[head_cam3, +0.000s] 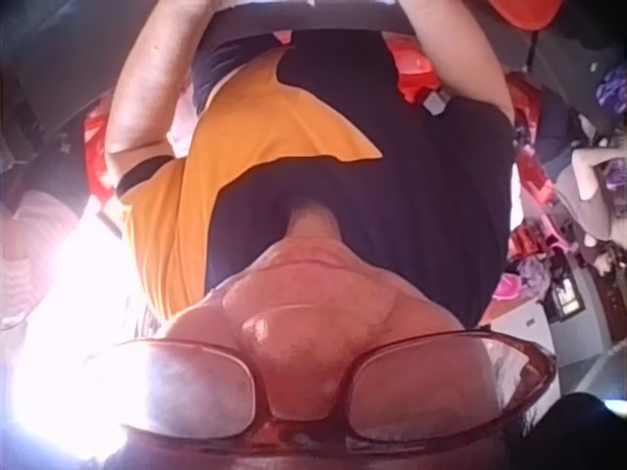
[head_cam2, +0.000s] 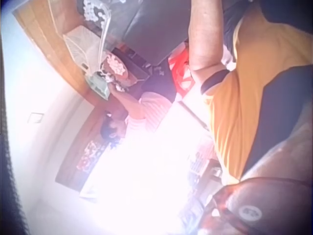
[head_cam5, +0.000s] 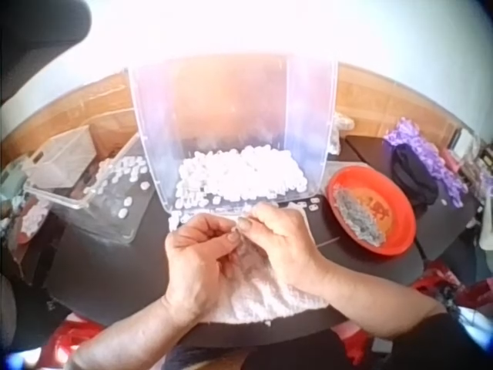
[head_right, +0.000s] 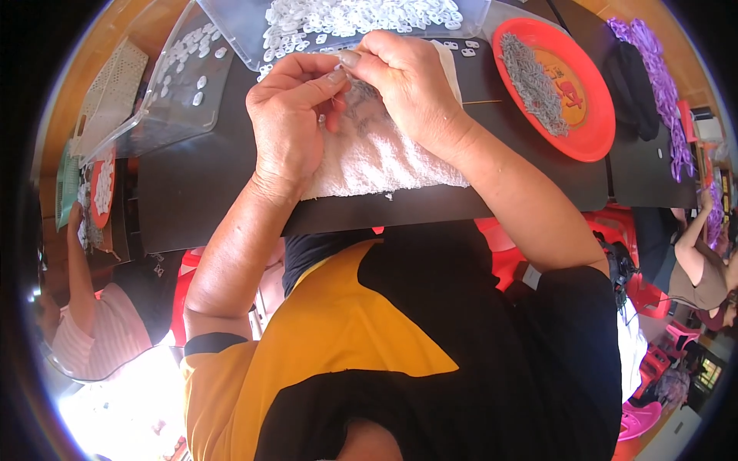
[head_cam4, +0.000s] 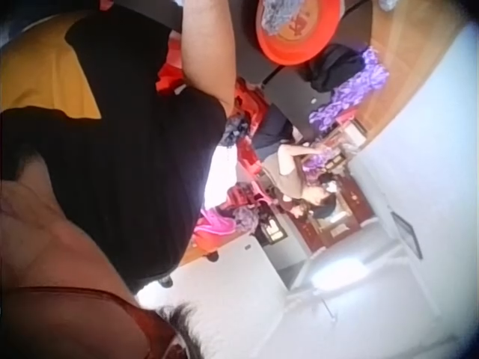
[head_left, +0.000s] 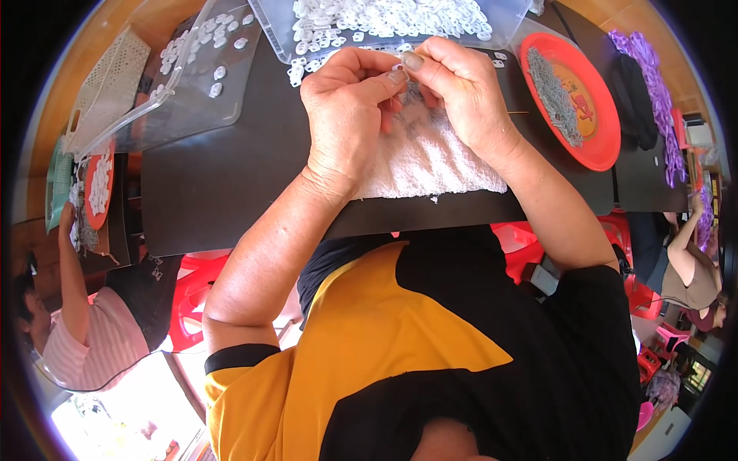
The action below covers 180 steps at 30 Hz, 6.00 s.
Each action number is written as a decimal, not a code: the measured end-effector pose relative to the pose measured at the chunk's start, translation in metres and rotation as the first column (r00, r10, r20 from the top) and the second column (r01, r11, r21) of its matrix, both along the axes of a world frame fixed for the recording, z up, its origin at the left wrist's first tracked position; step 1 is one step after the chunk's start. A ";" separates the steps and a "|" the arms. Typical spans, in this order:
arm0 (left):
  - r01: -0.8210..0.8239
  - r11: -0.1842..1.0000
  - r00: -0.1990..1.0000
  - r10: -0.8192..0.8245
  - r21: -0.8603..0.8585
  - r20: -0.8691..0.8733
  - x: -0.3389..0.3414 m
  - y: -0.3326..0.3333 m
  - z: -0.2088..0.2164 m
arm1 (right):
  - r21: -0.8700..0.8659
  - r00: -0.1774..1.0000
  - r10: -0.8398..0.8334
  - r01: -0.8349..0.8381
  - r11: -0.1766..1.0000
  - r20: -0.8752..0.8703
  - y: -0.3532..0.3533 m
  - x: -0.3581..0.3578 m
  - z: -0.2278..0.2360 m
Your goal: Handling and inspecting small white plastic components on a workbench.
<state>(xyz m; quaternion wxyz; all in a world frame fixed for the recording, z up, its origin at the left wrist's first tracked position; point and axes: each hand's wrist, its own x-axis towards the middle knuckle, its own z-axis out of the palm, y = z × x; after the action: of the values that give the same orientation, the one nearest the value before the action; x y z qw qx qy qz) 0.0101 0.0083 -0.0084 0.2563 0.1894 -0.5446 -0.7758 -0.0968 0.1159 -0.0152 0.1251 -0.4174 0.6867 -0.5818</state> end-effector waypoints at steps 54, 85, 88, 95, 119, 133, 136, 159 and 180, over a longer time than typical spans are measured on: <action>0.044 0.980 0.998 -0.053 0.194 0.040 -0.003 -0.008 -0.001 | -0.045 0.958 0.020 -0.034 0.998 -0.287 0.002 -0.009 0.000; 0.018 0.989 0.996 -0.032 0.148 0.088 -0.002 -0.010 -0.002 | -0.024 0.998 0.037 -0.036 0.999 0.050 0.001 -0.009 -0.002; 0.021 0.988 0.996 -0.034 0.155 0.080 -0.002 -0.010 -0.002 | -0.008 0.999 0.026 -0.026 1.000 -0.038 0.000 -0.010 -0.005; 0.000 0.985 0.998 -0.011 0.174 0.059 -0.004 -0.007 -0.002 | 0.039 0.962 -0.009 0.020 0.999 -0.273 0.000 -0.007 -0.004; 0.017 0.986 0.996 -0.030 0.169 0.079 -0.001 -0.010 -0.002 | 0.036 1.000 0.017 -0.016 0.999 -0.020 0.000 -0.009 -0.006; 0.001 0.990 0.995 -0.014 0.138 0.099 -0.002 -0.005 -0.003 | -0.009 0.998 0.009 -0.009 1.000 0.058 -0.002 -0.004 -0.008; 0.005 0.990 0.997 -0.016 0.143 0.076 -0.002 -0.006 -0.004 | 0.019 0.996 -0.010 0.011 1.000 -0.089 0.001 -0.007 -0.001; 0.002 0.994 0.995 0.009 -0.113 0.098 -0.003 -0.002 0.002 | 0.039 0.911 -0.029 0.050 0.998 -0.412 0.005 -0.015 -0.004; -0.006 0.971 0.980 0.053 -0.240 0.192 -0.008 -0.002 -0.014 | 0.041 0.856 -0.099 0.138 0.990 -0.508 0.001 0.002 -0.015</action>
<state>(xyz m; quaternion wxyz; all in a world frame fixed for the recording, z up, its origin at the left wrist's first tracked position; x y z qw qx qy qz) 0.0025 0.0060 -0.0228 0.2336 0.2413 -0.6536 -0.6783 -0.0949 0.1170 -0.0305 -0.0789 -0.5068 0.7415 -0.4325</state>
